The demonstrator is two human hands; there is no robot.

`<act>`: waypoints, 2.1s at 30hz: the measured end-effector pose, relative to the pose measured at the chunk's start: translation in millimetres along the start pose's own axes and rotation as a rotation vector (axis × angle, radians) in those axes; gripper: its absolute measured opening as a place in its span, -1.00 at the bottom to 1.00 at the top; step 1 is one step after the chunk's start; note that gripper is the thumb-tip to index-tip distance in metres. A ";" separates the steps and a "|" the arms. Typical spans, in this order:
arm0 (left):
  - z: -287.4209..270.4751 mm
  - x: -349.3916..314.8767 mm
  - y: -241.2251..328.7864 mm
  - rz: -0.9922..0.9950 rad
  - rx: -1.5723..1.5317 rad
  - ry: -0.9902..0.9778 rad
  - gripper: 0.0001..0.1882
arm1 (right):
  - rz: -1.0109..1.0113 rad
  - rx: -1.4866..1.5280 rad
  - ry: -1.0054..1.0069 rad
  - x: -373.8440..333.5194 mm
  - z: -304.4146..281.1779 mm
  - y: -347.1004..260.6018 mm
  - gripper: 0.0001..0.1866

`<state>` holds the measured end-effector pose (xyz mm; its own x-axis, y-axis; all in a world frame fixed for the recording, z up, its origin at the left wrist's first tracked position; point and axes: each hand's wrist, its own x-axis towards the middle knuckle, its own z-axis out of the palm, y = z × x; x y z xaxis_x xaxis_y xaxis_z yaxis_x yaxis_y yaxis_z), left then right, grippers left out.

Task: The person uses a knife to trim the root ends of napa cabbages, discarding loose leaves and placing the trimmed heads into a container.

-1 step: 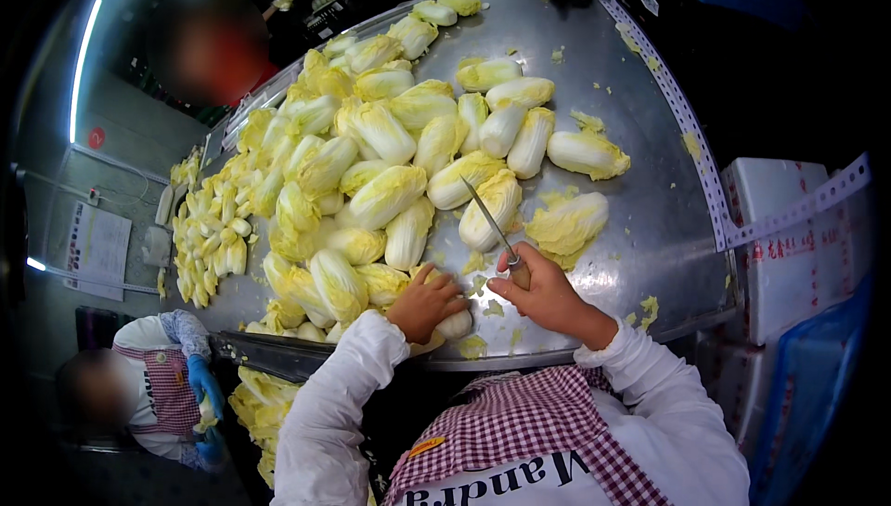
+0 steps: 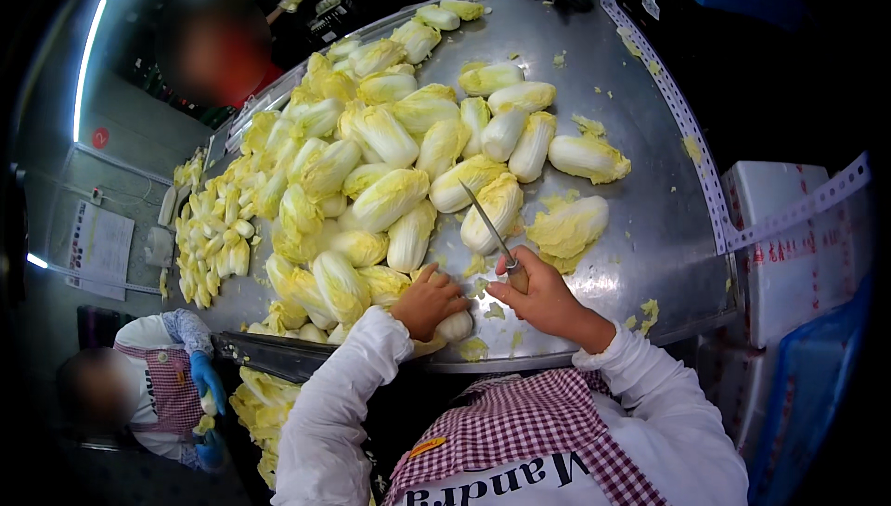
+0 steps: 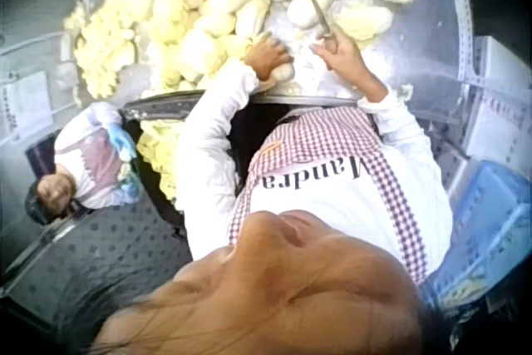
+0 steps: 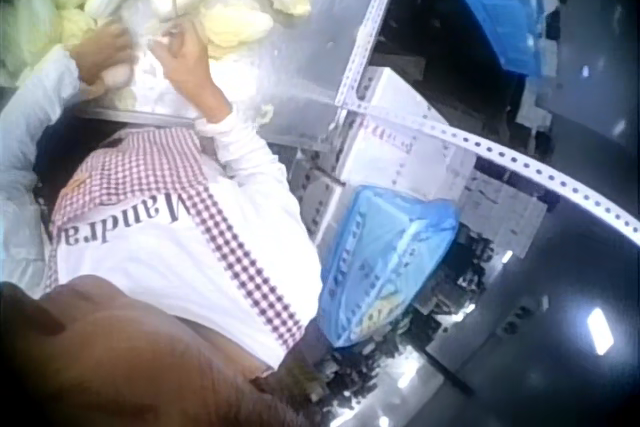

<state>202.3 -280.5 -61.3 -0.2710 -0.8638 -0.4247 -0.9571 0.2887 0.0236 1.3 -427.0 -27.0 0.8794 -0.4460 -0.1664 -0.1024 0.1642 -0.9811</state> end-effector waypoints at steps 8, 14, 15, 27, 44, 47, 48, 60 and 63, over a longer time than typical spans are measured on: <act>-64.7 6.4 5.8 -0.299 -0.085 0.087 -0.43 | -0.150 -0.207 0.045 -1.7 2.4 -17.4 -0.61; -102.9 -110.2 42.3 -0.572 -0.670 0.864 -0.32 | -0.397 -0.214 -0.154 17.9 38.8 -45.8 -0.65; -106.3 -137.1 60.6 -0.646 -0.544 0.938 -0.33 | -0.503 -0.255 -0.231 19.4 53.4 -55.2 -0.66; -32.3 -211.7 240.7 -1.417 -1.058 1.649 -0.35 | -1.233 -0.489 -1.035 -7.6 220.8 -82.9 -0.73; -22.2 -224.3 288.9 -1.618 -0.968 1.796 -0.44 | -1.390 -0.582 -1.218 -41.3 264.8 -78.9 -0.68; -20.5 -223.4 290.5 -1.622 -0.944 1.874 -0.44 | -1.412 -0.637 -1.196 -40.1 272.1 -73.7 -0.69; -18.9 -223.0 291.3 -1.627 -0.920 1.876 -0.44 | -1.414 -0.645 -1.197 -39.7 273.6 -72.6 -0.70; -22.2 -222.3 327.4 -1.709 -0.664 1.788 -0.34 | -1.327 -0.849 -1.235 -0.6 296.8 -40.5 -0.81; -16.2 -232.6 333.7 -1.776 -0.594 1.882 -0.36 | -1.323 -0.849 -1.320 2.9 296.9 -43.7 -0.80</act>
<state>-55.7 10.1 60.0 0.7943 0.4851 0.3657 -0.1660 -0.4058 0.8988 146.3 -174.3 44.8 0.2776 0.9099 0.3083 0.9416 -0.1941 -0.2750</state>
